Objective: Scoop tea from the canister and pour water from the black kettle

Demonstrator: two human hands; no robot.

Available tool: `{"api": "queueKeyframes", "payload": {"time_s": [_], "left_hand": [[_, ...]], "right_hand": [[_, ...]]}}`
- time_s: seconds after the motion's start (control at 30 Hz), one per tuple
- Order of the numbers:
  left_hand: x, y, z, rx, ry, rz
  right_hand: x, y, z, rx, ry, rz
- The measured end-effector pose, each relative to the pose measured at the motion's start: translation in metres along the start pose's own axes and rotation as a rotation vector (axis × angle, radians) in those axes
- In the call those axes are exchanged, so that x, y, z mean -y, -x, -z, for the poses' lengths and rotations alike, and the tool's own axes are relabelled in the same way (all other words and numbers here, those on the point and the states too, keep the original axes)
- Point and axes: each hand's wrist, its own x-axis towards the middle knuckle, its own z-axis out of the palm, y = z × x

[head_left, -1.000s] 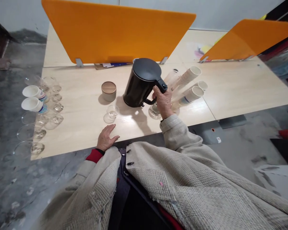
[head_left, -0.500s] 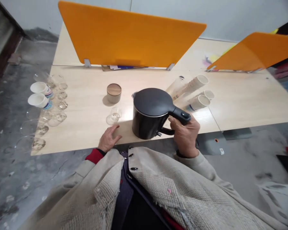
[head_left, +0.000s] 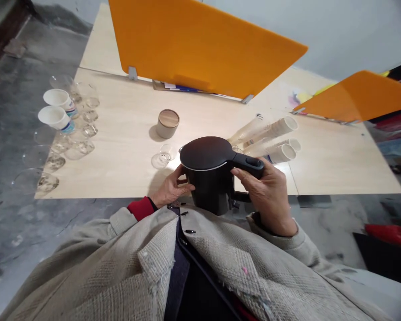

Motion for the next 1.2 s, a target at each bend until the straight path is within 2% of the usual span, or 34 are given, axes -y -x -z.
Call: {"api": "queueKeyframes", "payload": {"time_s": [0.17,0.33,0.67,1.2], "left_hand": [[0.003,0.001,-0.002,-0.039,0.141,0.047],[0.008,0.002,0.0,-0.045,0.154,0.076],[0.026,-0.002,0.005,-0.048,0.149,0.004],[0.029,0.002,0.012,-0.037,0.126,0.061]], "right_hand": [[0.015,-0.014,-0.003,0.084,0.093,-0.025],[0.025,-0.027,-0.009,0.148,0.144,-0.044],[0.024,-0.042,-0.024,0.224,0.212,-0.034],[0.028,-0.052,-0.039,0.272,0.227,-0.082]]}}
